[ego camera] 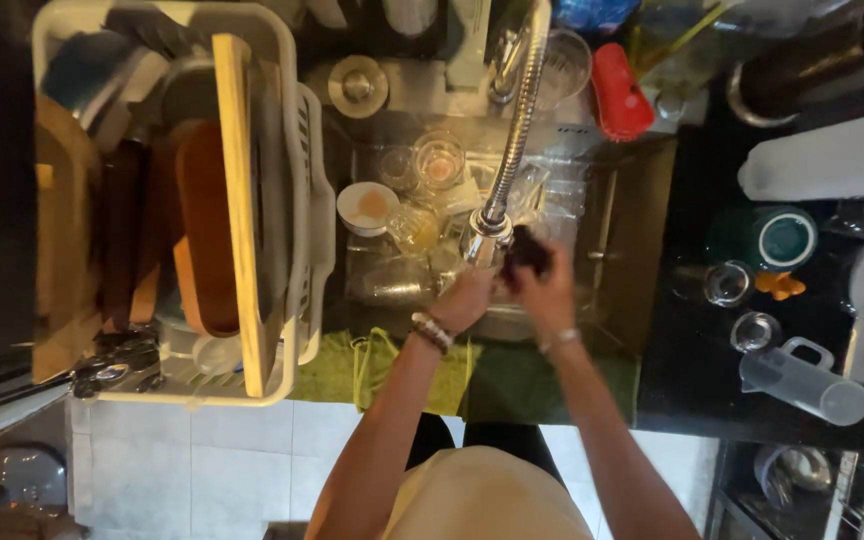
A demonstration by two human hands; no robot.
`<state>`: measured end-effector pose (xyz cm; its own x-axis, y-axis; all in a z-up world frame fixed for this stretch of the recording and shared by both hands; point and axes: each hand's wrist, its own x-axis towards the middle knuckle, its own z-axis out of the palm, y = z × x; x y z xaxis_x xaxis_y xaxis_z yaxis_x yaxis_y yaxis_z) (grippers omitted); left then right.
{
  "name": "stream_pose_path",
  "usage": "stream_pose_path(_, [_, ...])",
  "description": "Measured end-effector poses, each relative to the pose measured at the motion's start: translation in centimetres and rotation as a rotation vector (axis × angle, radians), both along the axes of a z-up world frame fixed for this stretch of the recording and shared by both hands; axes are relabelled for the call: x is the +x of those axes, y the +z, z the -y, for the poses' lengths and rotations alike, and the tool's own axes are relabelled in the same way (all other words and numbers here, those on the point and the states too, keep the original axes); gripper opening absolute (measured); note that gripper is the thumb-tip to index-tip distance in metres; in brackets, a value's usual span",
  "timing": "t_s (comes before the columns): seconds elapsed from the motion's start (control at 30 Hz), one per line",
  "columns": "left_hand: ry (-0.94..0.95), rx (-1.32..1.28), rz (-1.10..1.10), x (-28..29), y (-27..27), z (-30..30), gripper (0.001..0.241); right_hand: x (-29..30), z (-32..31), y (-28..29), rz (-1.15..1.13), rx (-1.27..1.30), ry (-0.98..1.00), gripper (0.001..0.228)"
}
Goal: Wash glassware and bartender tools in a sink using water and a scrub brush.
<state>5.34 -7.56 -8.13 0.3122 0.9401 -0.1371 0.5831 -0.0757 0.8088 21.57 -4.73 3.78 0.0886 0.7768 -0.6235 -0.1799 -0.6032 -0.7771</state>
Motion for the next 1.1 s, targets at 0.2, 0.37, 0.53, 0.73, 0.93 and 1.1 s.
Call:
stream_pose_path(0.2, [0.602,-0.834,1.169,-5.4,5.9,1.1,0.051,1.0,-13.4,8.7,0.711,0.960,0.062,0.041])
stream_pose_path(0.37, [0.579,-0.366,0.639,-7.9,10.0,5.3,0.048,0.9,-19.6,7.8,0.944,0.964,0.343,0.043])
stream_pose_path(0.53, [0.609,-0.262,-0.031,-8.6,13.7,4.4,0.032,-2.9,-8.5,6.2,0.968,0.753,0.399,0.034])
stream_pose_path(0.73, [0.570,-0.265,-0.122,-7.7,11.8,5.1,0.024,-5.9,3.7,-21.1,1.258,0.667,1.366,0.030])
stream_pose_path(0.93, [0.685,-0.209,0.169,-6.2,9.2,8.0,0.023,-5.8,1.5,-9.6,1.189,0.758,0.964,0.039])
stream_pose_path(1.1, [0.774,-0.251,0.621,-3.8,11.2,6.3,0.051,-3.3,0.1,-9.9,0.159,0.235,0.168,0.054])
